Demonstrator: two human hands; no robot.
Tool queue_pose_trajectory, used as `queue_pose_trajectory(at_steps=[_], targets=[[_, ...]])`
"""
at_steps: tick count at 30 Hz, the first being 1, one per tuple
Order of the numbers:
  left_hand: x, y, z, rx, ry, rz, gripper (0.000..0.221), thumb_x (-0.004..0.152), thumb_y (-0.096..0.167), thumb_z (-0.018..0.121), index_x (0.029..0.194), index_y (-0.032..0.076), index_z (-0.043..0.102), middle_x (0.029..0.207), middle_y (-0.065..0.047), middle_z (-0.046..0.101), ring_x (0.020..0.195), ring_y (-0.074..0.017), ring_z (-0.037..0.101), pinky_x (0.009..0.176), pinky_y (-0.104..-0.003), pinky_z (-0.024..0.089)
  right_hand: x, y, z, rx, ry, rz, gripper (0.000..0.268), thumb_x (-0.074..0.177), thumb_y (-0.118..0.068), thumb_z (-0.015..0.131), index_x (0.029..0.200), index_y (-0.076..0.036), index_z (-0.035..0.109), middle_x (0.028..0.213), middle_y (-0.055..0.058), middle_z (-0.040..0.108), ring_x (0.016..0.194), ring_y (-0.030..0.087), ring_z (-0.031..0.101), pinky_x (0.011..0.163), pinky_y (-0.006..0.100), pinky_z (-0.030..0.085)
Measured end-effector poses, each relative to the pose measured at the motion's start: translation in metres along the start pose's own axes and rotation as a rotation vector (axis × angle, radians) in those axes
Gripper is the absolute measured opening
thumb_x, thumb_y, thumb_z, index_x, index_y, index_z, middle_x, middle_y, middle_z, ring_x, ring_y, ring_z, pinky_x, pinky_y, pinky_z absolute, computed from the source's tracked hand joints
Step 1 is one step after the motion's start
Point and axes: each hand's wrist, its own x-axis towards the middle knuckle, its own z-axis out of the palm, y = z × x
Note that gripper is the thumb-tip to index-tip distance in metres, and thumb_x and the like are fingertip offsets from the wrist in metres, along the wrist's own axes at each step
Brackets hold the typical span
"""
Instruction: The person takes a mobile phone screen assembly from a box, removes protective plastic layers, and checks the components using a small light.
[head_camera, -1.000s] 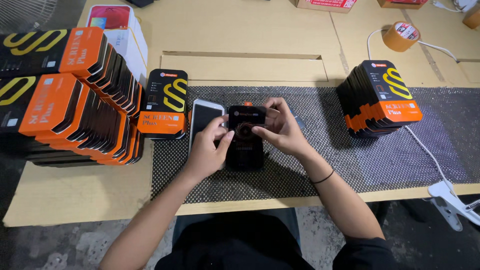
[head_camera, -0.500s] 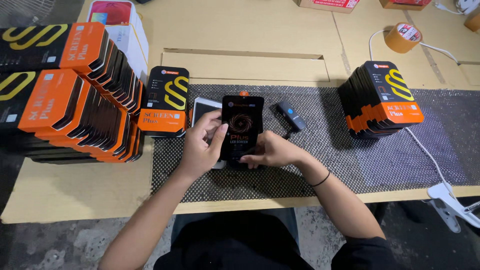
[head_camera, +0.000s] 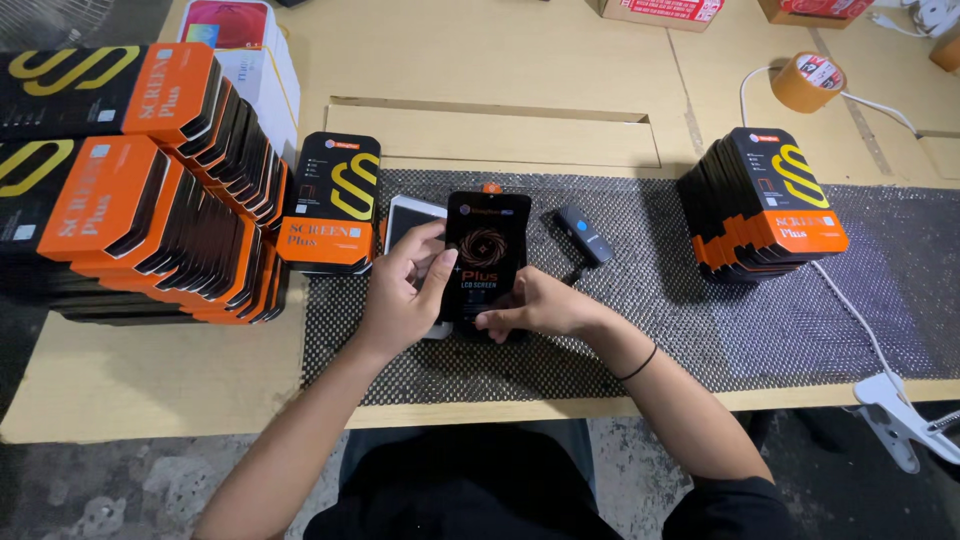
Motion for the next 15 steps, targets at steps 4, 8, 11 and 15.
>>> queue_pose_trajectory(at_steps=[4, 8, 11, 15], targets=[[-0.0002, -0.0006, 0.0018, 0.025, -0.012, -0.001, 0.026, 0.099, 0.010, 0.060, 0.123, 0.001, 0.064, 0.085, -0.011, 0.076, 0.067, -0.0115, 0.064, 0.057, -0.027, 0.049, -0.0021, -0.0073, 0.0027, -0.033, -0.009, -0.011, 0.014, 0.085, -0.008, 0.080, 0.088, 0.006, 0.077, 0.073, 0.016, 0.077, 0.068, 0.019, 0.077, 0.070, 0.030, 0.063], [-0.0002, -0.0015, 0.0020, 0.050, -0.009, 0.019, 0.026, 0.099, 0.011, 0.061, 0.123, 0.001, 0.064, 0.086, -0.011, 0.076, 0.068, -0.0125, 0.064, 0.057, -0.027, 0.049, 0.0000, -0.0019, 0.0017, -0.050, -0.014, -0.036, 0.014, 0.085, -0.008, 0.080, 0.089, 0.005, 0.077, 0.072, 0.015, 0.077, 0.068, 0.019, 0.077, 0.071, 0.031, 0.063], [0.0003, 0.0018, 0.0020, 0.059, -0.009, 0.020, 0.027, 0.099, 0.011, 0.060, 0.123, 0.000, 0.064, 0.086, -0.012, 0.077, 0.068, -0.0139, 0.064, 0.058, -0.028, 0.049, 0.0000, -0.0014, 0.0012, -0.057, -0.019, -0.047, 0.013, 0.085, -0.008, 0.080, 0.090, 0.004, 0.077, 0.073, 0.014, 0.077, 0.069, 0.018, 0.077, 0.071, 0.031, 0.063], [-0.0004, -0.0021, 0.0010, 0.054, -0.012, 0.013, 0.027, 0.100, 0.012, 0.059, 0.123, -0.001, 0.063, 0.087, -0.014, 0.077, 0.066, -0.0143, 0.064, 0.056, -0.029, 0.048, 0.0000, 0.0000, -0.0001, -0.040, -0.021, -0.046, 0.013, 0.085, -0.007, 0.080, 0.089, 0.005, 0.077, 0.072, 0.014, 0.077, 0.068, 0.019, 0.077, 0.070, 0.030, 0.063]])
